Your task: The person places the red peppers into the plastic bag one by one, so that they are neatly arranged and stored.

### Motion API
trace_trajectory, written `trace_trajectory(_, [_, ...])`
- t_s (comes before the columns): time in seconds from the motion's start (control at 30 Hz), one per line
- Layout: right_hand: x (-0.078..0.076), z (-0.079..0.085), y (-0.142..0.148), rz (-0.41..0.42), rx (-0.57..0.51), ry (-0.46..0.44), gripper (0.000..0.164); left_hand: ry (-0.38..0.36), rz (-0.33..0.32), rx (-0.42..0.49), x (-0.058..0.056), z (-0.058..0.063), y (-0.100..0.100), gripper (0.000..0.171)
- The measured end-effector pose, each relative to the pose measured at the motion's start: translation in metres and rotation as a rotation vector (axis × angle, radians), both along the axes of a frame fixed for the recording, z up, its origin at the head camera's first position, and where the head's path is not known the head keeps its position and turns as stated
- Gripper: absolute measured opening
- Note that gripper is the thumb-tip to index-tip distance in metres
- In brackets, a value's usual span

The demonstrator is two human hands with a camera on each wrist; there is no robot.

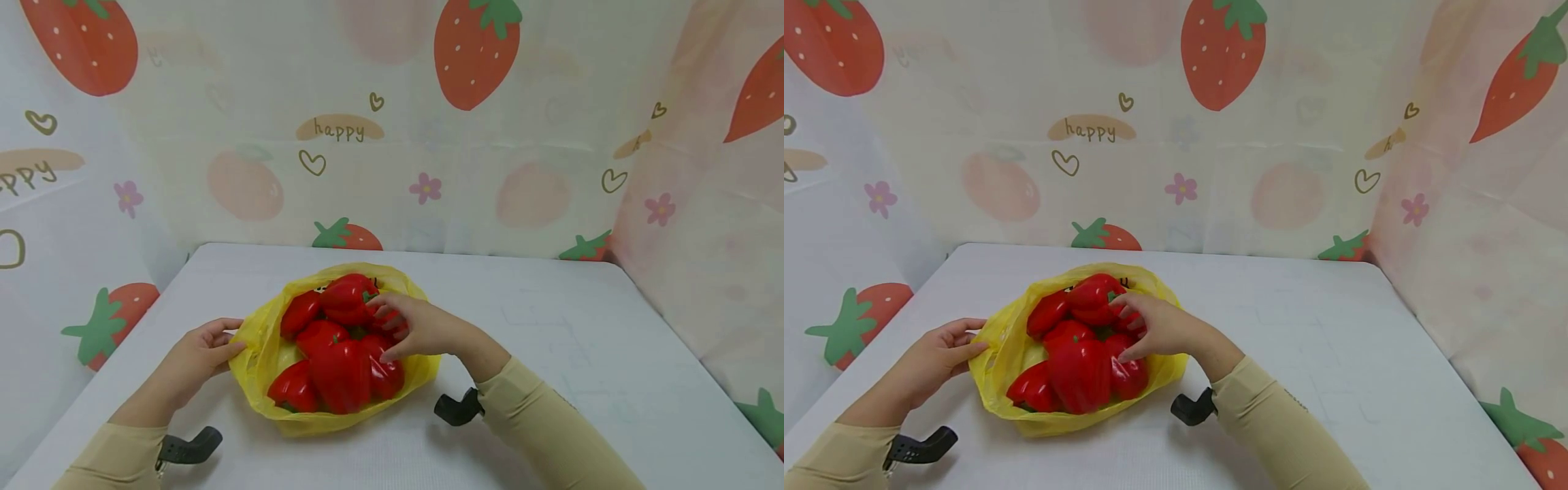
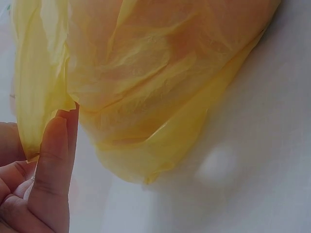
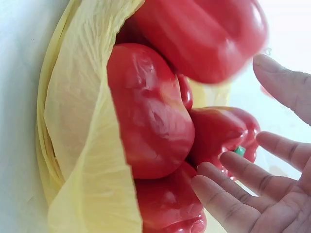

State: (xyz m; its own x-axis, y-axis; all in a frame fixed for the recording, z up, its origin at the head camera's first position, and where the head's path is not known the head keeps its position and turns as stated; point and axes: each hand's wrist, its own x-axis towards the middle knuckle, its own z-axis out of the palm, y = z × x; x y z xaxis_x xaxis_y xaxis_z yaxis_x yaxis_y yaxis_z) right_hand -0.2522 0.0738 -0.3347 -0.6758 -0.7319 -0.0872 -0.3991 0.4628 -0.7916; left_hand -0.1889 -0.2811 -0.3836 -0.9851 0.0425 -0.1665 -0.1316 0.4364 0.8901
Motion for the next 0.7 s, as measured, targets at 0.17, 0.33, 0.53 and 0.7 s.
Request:
trace_trajectory(0.17, [0.000,0.000,0.002,0.003,0.002,0.000,0.065,-0.003,-0.001,0.005,0.000,0.001,0.001,0.057])
trace_trajectory(0.33, [0.000,0.000,0.004,0.005,0.006,0.003,0.065,-0.004,0.000,0.000,0.000,0.002,0.002,0.057])
trace_trajectory(0.53, [-0.001,0.001,0.009,0.004,0.000,-0.005,0.065,0.000,-0.007,0.006,0.000,0.001,0.001,0.058])
trace_trajectory(0.7, [-0.003,0.004,0.016,0.008,0.004,0.011,0.065,0.001,-0.008,0.011,0.001,0.001,-0.001,0.062])
